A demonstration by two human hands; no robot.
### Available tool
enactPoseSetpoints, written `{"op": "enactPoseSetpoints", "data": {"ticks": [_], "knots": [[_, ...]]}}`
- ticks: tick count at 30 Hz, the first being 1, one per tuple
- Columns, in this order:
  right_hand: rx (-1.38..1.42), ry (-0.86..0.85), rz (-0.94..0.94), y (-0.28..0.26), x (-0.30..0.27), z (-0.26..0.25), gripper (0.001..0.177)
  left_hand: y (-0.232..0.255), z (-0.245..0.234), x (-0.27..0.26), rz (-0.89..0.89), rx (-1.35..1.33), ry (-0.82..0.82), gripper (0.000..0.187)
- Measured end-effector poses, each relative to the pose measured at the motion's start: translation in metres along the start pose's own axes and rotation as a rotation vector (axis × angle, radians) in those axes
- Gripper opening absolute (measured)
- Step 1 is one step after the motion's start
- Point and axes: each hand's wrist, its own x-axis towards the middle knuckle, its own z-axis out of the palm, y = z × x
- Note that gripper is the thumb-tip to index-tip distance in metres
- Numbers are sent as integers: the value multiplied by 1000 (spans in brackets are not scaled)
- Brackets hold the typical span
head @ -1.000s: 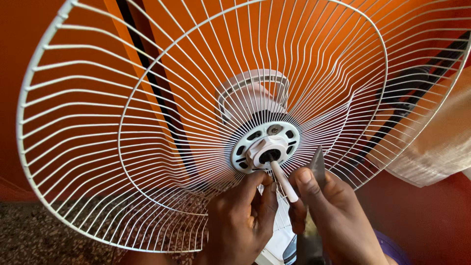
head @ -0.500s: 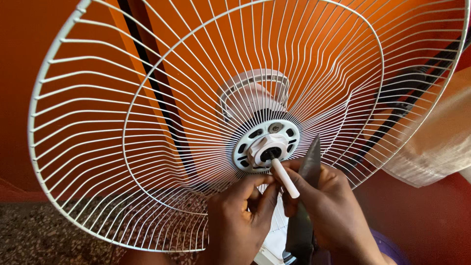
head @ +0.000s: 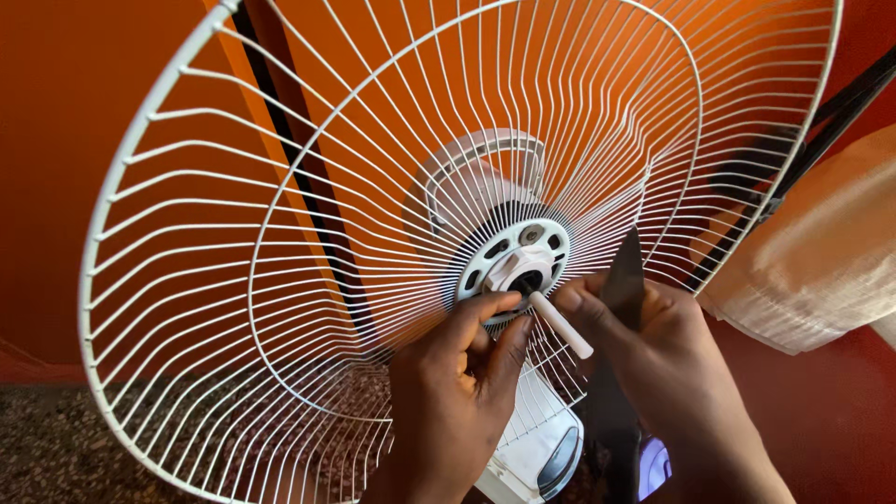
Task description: The person uses a knife to pry and adjust a small white plastic piece at the center hub of a standing electric fan. They repeatedly insert the blade into the hub and apply leverage to shift the component.
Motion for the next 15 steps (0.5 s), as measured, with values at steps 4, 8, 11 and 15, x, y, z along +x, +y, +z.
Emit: {"op": "enactPoseSetpoints", "data": {"ticks": [4,8,11,15], "knots": [[-45,8,-75,-14,2,5,30,1,-2,-2,24,-16,-10,24],[-75,-84,-118,-17,0,0,28,-1,-2,-2,-3,-39,-56,25],[-2,-152,-166,-15,4,-4,27,0,0,0,-16,-34,-60,24],[-6,-113,-138,-10,7,-7,26,3,1,-3,2,-23,-3,21]]}}
